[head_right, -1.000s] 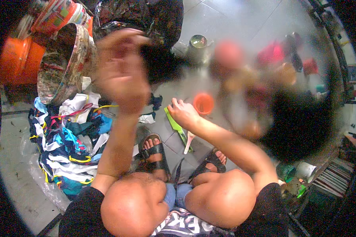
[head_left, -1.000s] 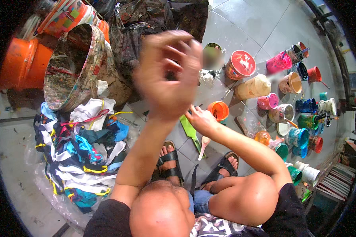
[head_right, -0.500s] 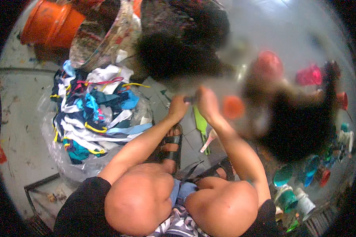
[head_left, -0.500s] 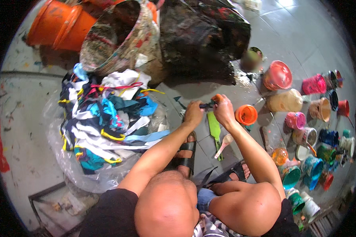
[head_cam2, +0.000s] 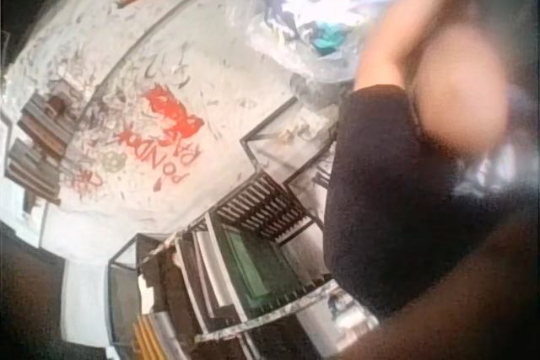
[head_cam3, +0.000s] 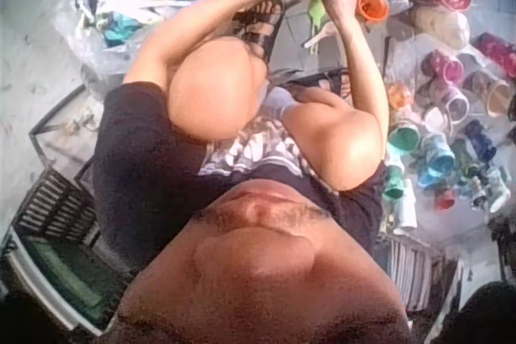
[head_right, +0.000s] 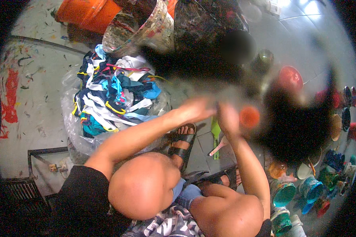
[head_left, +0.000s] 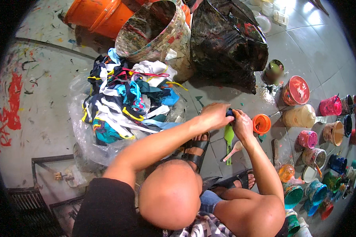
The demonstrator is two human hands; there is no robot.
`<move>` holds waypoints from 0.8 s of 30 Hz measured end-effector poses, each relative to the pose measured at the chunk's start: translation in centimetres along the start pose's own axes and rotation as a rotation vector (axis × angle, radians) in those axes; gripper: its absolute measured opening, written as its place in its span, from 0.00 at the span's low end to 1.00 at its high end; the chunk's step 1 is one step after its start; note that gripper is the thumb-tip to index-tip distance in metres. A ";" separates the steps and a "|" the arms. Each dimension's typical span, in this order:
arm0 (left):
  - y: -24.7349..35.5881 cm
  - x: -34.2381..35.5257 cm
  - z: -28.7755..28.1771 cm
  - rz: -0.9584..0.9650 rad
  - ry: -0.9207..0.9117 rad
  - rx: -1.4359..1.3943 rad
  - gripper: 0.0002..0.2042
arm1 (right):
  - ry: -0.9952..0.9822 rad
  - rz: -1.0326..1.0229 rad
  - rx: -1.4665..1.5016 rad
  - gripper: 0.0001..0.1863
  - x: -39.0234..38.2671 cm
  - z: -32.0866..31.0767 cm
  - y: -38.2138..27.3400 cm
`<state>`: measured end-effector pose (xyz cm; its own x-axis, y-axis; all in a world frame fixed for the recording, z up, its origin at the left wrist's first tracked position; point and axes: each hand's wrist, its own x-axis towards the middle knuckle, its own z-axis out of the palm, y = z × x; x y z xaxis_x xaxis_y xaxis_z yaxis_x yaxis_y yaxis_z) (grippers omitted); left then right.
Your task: The person wipes ink from orange plastic containers using pieces of cloth and a wooden stick, then places the cloth into a larger bucket.
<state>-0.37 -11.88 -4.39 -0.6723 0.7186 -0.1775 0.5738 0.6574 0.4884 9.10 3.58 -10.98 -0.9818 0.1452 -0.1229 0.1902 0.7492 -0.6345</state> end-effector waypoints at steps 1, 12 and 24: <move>3.9 -0.7 -5.2 -0.026 -0.015 0.107 0.24 | 0.037 -0.008 -0.035 0.20 -0.1 -0.4 0.7; 1.3 -10.8 -25.6 -0.529 0.314 0.929 0.32 | 0.162 -0.056 0.048 0.18 -1.1 -2.2 -3.8; -2.9 -16.3 -32.2 -0.430 0.535 0.298 0.16 | 0.301 -0.106 0.334 0.16 -4.2 -2.6 -3.5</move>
<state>-6.18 -32.80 24.56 -0.9581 0.2259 0.1762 0.2600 0.9439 0.2037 12.50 1.99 -6.25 -0.9426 0.2974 0.1520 0.0296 0.5277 -0.8489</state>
